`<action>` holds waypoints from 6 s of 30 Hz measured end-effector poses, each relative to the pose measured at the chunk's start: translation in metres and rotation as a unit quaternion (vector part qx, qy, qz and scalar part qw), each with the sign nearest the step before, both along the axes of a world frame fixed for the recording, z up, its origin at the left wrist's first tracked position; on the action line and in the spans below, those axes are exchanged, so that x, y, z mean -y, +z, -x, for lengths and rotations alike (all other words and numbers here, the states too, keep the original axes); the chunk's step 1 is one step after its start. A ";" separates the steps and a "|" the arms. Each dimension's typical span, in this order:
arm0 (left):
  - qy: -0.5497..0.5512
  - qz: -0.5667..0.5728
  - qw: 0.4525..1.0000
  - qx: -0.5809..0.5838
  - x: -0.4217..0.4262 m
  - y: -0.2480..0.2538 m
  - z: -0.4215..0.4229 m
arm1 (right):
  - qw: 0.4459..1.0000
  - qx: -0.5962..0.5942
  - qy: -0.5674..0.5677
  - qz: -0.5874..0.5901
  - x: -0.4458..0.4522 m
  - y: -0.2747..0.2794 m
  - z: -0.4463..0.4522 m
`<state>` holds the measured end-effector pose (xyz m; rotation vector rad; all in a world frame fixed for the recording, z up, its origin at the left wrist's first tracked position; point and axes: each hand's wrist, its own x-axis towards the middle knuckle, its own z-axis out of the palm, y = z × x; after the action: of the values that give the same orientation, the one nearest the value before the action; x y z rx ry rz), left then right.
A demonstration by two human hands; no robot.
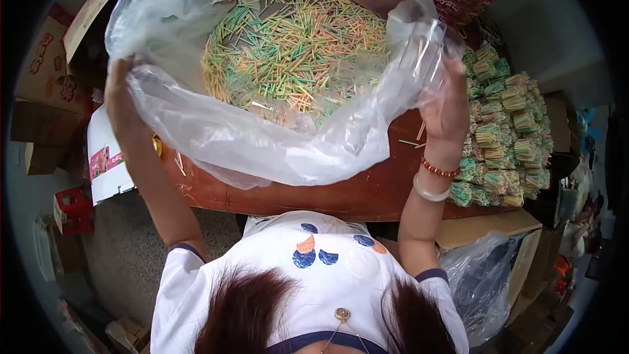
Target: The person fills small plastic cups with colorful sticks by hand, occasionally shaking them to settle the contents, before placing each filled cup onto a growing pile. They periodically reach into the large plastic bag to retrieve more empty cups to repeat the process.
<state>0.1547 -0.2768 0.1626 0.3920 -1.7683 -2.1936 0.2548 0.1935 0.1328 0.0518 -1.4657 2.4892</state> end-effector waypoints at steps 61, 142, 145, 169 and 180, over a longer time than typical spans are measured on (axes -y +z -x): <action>-0.237 0.553 0.773 -0.200 -0.017 0.095 0.101 | 0.872 -0.031 0.005 -0.488 -0.043 0.054 0.087; -0.552 0.394 0.719 -0.150 -0.151 -0.076 0.116 | 0.985 0.028 0.071 -0.152 0.037 -0.095 0.129; -0.571 0.560 0.585 -0.138 -0.136 -0.109 0.107 | 0.983 0.053 0.066 -0.160 0.016 -0.087 0.123; -0.542 0.510 0.617 -0.258 -0.198 -0.085 0.139 | 0.989 0.076 -0.013 -0.128 -0.009 -0.095 0.079; -0.427 0.630 0.629 -0.162 -0.308 -0.130 0.114 | 0.990 0.058 -0.102 -0.079 -0.003 -0.099 0.030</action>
<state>0.0408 0.0315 0.0324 -1.2749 -2.9186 -0.5751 0.2244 0.1965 0.0334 -0.2070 -1.6222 2.2446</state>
